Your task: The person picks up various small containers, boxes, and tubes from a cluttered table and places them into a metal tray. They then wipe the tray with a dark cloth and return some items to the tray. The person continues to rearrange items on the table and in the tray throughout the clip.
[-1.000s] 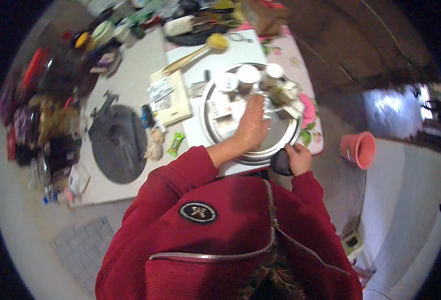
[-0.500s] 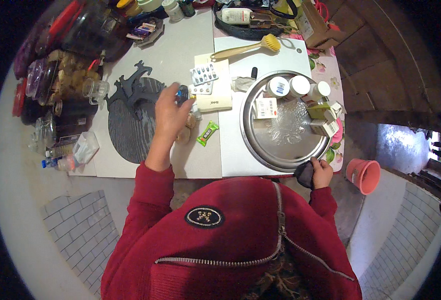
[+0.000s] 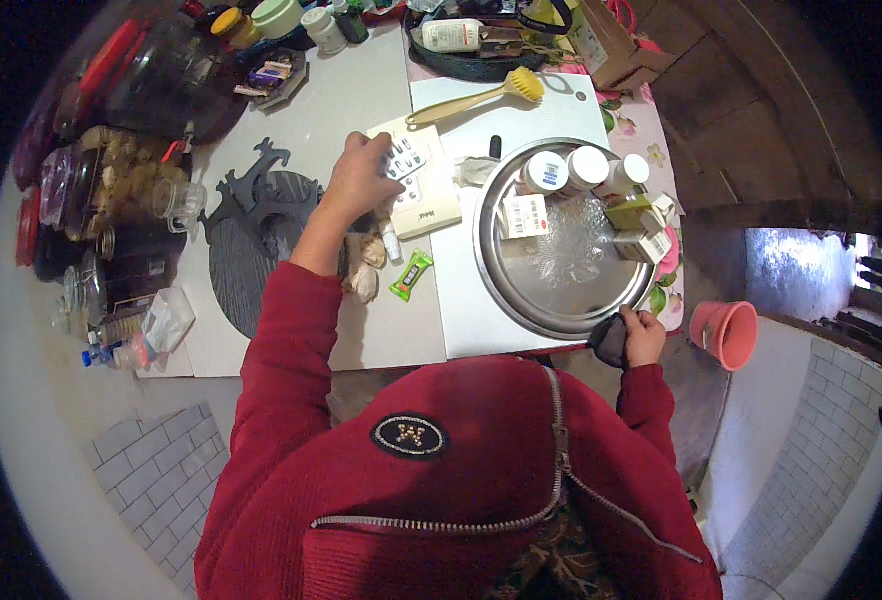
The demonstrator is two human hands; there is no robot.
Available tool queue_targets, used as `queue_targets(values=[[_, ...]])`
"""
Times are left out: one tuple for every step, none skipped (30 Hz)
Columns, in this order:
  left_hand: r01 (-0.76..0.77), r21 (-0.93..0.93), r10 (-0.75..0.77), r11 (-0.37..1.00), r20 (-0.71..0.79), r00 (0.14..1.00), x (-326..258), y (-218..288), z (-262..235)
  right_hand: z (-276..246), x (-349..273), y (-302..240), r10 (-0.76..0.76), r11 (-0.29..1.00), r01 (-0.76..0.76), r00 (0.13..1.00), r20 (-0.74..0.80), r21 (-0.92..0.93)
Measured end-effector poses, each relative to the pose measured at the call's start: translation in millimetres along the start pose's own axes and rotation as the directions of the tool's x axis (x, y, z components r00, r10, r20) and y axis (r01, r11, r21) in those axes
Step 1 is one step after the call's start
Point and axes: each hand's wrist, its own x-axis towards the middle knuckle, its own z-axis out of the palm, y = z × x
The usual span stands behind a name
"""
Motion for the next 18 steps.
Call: queue_targets(values=[[0.013, -0.035, -0.014, 0.999, -0.033, 0.999, 1.2, -2.7, 2.1, 0.1, -0.2, -1.2, -0.001, 1.0, 0.001, 1.0, 0.001, 0.002], [0.034, -0.065, -0.036, 0.997, -0.037, 0.999, 2.8, -6.2, 4.6, 0.1, -0.4, -2.8, -0.026, 0.999, 0.026, 1.0, -0.008, -0.024], [0.046, -0.096, -0.051, 0.994, -0.052, 0.997, 4.5, -10.2, 6.9, -0.2, -0.7, -4.8, -0.052, 0.998, 0.051, 0.999, -0.012, -0.047], [0.058, -0.127, -0.067, 0.99, -0.066, 0.996, 5.8, -14.0, 9.2, -0.8, -1.5, -7.1, -0.077, 0.995, 0.076, 0.997, -0.016, -0.07], [0.109, -0.203, -0.114, 0.973, -0.013, 0.993, 8.9, -17.8, 8.8, -1.2, -2.2, -9.5, -0.076, 0.995, 0.076, 0.997, 0.0, -0.065], [0.142, -0.326, -0.147, 0.935, 0.008, 0.989, 9.3, -19.9, 8.2, -1.0, -2.7, -12.0, -0.071, 0.996, 0.072, 0.997, 0.007, -0.06], [0.126, -0.329, -0.141, 0.936, -0.022, 0.99, 8.6, -23.0, 3.5, -2.4, -4.2, -14.5, -0.036, 0.997, 0.036, 0.999, 0.004, -0.065], [0.138, -0.342, -0.153, 0.929, -0.018, 0.988, 7.2, -24.0, -2.4, -3.9, -7.3, -16.7, -0.106, 0.994, 0.107, 0.994, 0.014, -0.033], [0.189, -0.399, -0.229, 0.897, -0.056, 0.972, 4.0, -21.4, -7.6, -2.3, -7.9, -18.6, -0.035, 0.997, 0.034, 0.999, -0.008, -0.076], [0.255, -0.48, -0.321, 0.839, -0.058, 0.945, -2.6, -16.0, -13.8, -4.5, -7.4, -19.9, -0.005, 0.995, 0.008, 1.0, 0.03, -0.102], [0.18, -0.596, -0.255, 0.783, -0.044, 0.966, -10.6, -9.1, -24.8, -2.8, -7.2, -21.3, 0.04, 0.998, -0.038, 0.999, 0.033, -0.042], [0.16, -0.721, -0.233, 0.675, -0.002, 0.973, -20.2, 0.8, -34.1, -6.3, -9.1, -22.0, 0.002, 0.99, 0.002, 1.0, 0.028, -0.138], [0.096, -0.77, -0.145, 0.631, 0.004, 0.989, -33.4, 13.6, -37.4, -5.0, -8.5, -23.7, -0.007, 0.995, 0.01, 1.0, 0.024, -0.102], [0.114, -0.817, -0.131, 0.565, 0.048, 0.99, -46.9, 26.1, -40.4, -5.8, -10.4, -25.1, -0.015, 0.994, 0.017, 1.0, 0.022, -0.107], [0.134, -0.796, -0.064, 0.59, 0.119, 0.991, -60.1, 42.1, -34.1, -7.5, -10.1, -26.5, 0.027, 0.991, -0.022, 0.999, 0.034, -0.131], [0.189, -0.769, -0.037, 0.61, 0.211, 0.977, -71.6, 60.5, -20.3, -7.6, -10.3, -27.8, 0.051, 0.987, -0.043, 0.997, 0.053, -0.153], [0.226, -0.717, 0.005, 0.66, 0.305, 0.952, -79.4, 81.0, -1.5, -7.2, -10.8, -28.3, 0.051, 0.987, -0.044, 0.998, 0.044, -0.154], [0.234, -0.706, 0.079, 0.668, 0.381, 0.921, -88.0, 103.6, 20.7, -6.7, -10.5, -28.9, 0.048, 0.987, -0.042, 0.998, 0.035, -0.156]])
